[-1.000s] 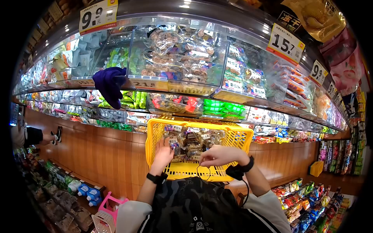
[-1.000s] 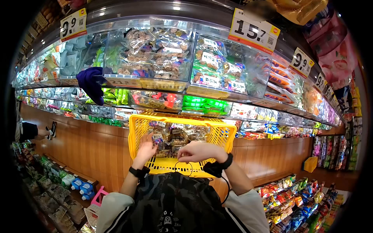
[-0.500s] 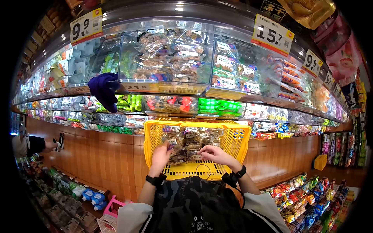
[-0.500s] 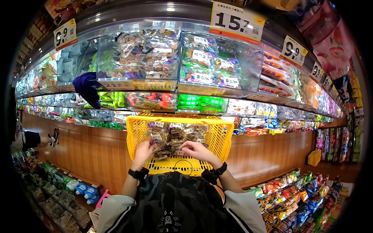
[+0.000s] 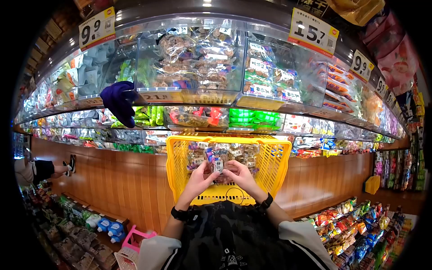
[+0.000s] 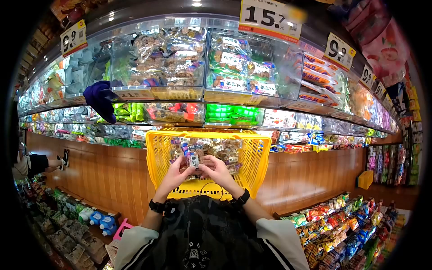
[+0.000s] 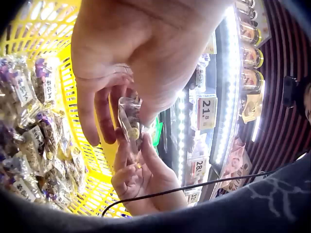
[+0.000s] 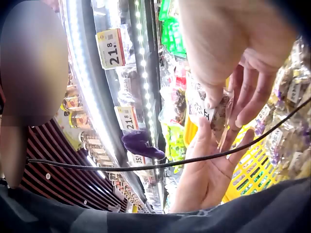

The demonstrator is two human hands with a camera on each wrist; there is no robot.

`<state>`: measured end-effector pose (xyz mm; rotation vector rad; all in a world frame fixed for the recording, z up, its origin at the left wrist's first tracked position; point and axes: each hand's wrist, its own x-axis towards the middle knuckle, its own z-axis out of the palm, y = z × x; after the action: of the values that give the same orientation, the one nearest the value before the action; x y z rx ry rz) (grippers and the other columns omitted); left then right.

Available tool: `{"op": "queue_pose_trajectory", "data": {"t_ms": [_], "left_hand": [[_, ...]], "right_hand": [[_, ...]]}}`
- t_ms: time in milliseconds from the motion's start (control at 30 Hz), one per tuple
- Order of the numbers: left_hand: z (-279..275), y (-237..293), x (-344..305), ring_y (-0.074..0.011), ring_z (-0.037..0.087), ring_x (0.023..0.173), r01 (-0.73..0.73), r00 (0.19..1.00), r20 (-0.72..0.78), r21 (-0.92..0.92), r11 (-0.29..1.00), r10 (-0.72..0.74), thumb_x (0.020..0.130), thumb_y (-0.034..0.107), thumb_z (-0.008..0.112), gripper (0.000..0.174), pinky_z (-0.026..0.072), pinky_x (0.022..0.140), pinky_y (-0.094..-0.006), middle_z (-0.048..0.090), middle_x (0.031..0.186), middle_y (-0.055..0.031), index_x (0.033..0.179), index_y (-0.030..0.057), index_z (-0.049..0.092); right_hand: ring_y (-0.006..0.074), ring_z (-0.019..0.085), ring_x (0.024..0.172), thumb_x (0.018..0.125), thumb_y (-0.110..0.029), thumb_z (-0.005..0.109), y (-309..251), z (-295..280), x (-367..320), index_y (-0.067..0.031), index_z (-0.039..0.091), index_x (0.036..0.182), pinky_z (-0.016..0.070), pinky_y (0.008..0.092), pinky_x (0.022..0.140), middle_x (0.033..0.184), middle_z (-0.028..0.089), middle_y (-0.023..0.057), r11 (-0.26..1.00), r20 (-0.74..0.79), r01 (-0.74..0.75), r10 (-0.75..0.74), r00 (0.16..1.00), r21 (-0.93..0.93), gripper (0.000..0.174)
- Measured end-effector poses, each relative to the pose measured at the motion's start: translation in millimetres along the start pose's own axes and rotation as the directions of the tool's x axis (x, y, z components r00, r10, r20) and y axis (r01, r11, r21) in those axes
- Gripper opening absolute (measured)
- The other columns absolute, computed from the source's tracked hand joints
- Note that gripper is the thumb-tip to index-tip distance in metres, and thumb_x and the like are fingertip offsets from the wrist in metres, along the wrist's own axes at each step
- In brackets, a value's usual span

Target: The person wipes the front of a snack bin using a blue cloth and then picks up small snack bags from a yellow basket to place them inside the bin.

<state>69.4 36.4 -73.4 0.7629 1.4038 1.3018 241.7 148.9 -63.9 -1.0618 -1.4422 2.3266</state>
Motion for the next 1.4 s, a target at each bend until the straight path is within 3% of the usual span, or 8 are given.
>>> {"op": "queue_pose_trajectory", "data": {"t_ms": [333,467,533,700,1067,1167,1233,1400], "left_hand": [[5.2,12.9,-2.8,-0.0126,0.066,0.094,0.158,0.987,0.045,-0.101,0.982,-0.154,0.099,0.016,0.062,0.036,0.0575,0.077,-0.0290,0.068,0.110,-0.0112,0.125,-0.0074,0.052],[6.8,13.7,-3.1,-0.0123,0.065,0.091,0.152,0.987,0.070,-0.139,0.979,-0.144,0.100,0.013,0.059,0.030,0.0573,0.073,-0.0276,0.067,0.107,-0.0092,0.124,-0.0042,0.052],[6.0,23.4,-4.2,-0.0143,0.069,0.084,0.161,0.986,0.036,0.098,0.982,-0.166,0.097,0.012,0.063,0.025,0.0573,0.071,-0.0292,0.070,0.100,-0.0109,0.117,-0.0031,0.058],[15.6,48.6,-5.0,-0.0181,0.073,0.086,-0.129,0.988,0.151,0.615,0.778,0.045,0.090,0.009,0.070,0.024,0.0581,0.075,-0.0297,0.072,0.092,-0.0152,0.110,-0.0038,0.065],[13.9,48.1,-3.0,-0.0087,0.067,0.067,0.158,0.985,0.093,-0.117,0.980,-0.148,0.099,0.015,0.061,0.026,0.0564,0.061,-0.0223,0.072,0.088,-0.0034,0.120,0.0011,0.069],[13.1,58.6,-1.0,-0.0073,0.065,0.067,0.086,0.995,0.062,-0.053,0.995,-0.083,0.097,0.014,0.064,0.024,0.0543,0.058,-0.0228,0.071,0.082,-0.0037,0.117,0.0035,0.071],[11.0,59.6,0.9,-0.0111,0.066,0.065,-0.101,0.995,0.056,0.302,0.948,0.088,0.093,0.011,0.068,0.019,0.0521,0.056,-0.0252,0.070,0.077,-0.0066,0.109,0.0060,0.075],[15.8,70.8,3.0,-0.0184,0.066,0.064,-0.324,0.935,0.027,0.475,0.818,0.355,0.087,0.011,0.073,0.016,0.0505,0.054,-0.0282,0.069,0.075,-0.0096,0.102,0.0068,0.076]], "right_hand": [[0.0114,0.063,0.077,0.096,-0.015,0.068,8.8,-10.9,-1.1,-0.0044,0.048,0.110,0.0536,0.0274,0.068,0.091,0.066,0.0064,1.000,0.047,-0.001,0.000,0.999,0.009,0.027],[0.0147,0.066,0.090,0.094,-0.014,0.069,-15.8,-9.1,-12.6,-0.0047,0.048,0.125,0.0554,0.0287,0.074,0.101,0.065,0.0079,0.973,0.061,0.097,-0.086,0.994,-0.211,0.038],[0.0172,0.068,0.100,0.092,-0.011,0.070,-22.8,-13.6,-7.8,-0.0043,0.050,0.136,0.0565,0.0299,0.080,0.112,0.068,0.0093,0.816,0.025,0.340,-0.372,0.928,-0.467,0.049],[0.0183,0.072,0.085,0.093,-0.011,0.067,-80.9,-12.9,-19.3,-0.0016,0.068,0.112,0.0566,0.0302,0.075,0.099,0.073,0.0114,0.829,0.034,0.264,-0.285,0.958,-0.493,0.022],[0.0176,0.070,0.077,0.087,0.003,0.067,-87.5,-3.9,-28.6,0.0010,0.070,0.094,0.0555,0.0277,0.066,0.086,0.072,0.0115,0.636,-0.074,0.384,-0.572,0.817,-0.669,0.008],[0.0179,0.070,0.077,0.088,0.003,0.067,-84.3,1.4,-30.5,0.0008,0.070,0.095,0.0557,0.0280,0.067,0.087,0.071,0.0117,0.542,-0.062,0.447,-0.682,0.728,-0.712,0.008],[0.0186,0.071,0.078,0.089,0.003,0.067,-87.5,1.3,-31.5,0.0006,0.069,0.095,0.0564,0.0287,0.069,0.090,0.072,0.0118,0.573,-0.061,0.434,-0.649,0.758,-0.696,0.007],[0.0230,0.072,0.075,0.088,-0.003,0.069,-105.3,8.5,-36.9,-0.0023,0.069,0.096,0.0543,0.0307,0.064,0.087,0.072,0.0126,0.645,-0.038,0.391,-0.546,0.837,-0.656,0.008]]}}
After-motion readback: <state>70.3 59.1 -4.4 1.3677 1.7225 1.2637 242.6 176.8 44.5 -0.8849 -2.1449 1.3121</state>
